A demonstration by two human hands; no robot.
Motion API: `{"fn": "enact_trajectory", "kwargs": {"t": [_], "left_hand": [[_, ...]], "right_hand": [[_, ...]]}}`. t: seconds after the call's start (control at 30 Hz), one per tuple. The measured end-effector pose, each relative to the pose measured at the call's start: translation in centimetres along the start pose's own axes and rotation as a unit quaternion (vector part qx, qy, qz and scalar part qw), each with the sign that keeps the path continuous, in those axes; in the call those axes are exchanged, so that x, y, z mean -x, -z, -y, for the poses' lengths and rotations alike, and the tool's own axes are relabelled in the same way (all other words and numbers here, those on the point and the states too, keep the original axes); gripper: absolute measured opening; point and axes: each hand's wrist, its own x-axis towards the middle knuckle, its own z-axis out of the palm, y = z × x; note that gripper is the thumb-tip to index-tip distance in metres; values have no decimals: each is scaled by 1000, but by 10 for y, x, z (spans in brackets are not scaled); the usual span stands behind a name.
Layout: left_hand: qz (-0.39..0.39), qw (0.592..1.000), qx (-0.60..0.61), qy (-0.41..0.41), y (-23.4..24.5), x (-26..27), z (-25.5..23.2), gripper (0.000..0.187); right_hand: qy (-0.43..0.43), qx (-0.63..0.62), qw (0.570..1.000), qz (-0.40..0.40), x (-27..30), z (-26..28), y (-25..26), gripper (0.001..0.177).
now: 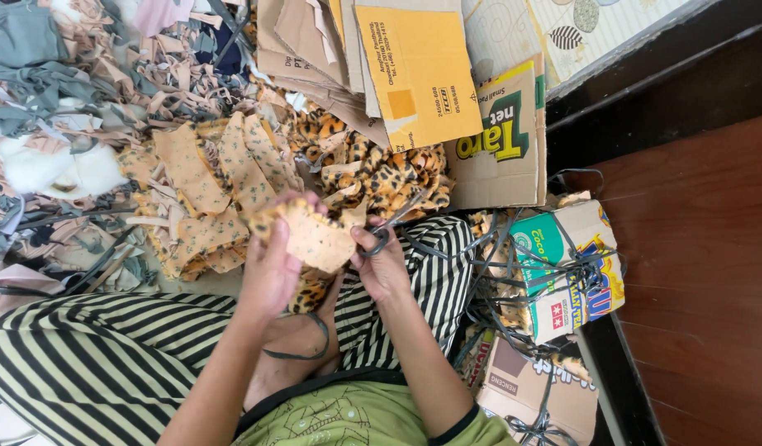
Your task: The person shreds fabric scraps by hand and with scissors, cutting them into small strips and mixing them together while sitting on the floor.
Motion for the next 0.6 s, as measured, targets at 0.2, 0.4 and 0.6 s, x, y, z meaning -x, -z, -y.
{"fn": "enact_trajectory", "kwargs": {"t": [0.2, 0.4, 0.6], "left_hand": [[-139, 984, -64, 89, -41, 6, 27, 48], [-171, 956, -231, 59, -21, -8, 42, 37], [-135, 966, -216, 54, -20, -37, 27, 46]], "right_hand": [[13, -135, 988, -77, 4, -11, -10, 37], [7, -66, 996, -62, 33, 6, -28, 36], [-66, 219, 965, 127, 75, 9, 10, 51]]}}
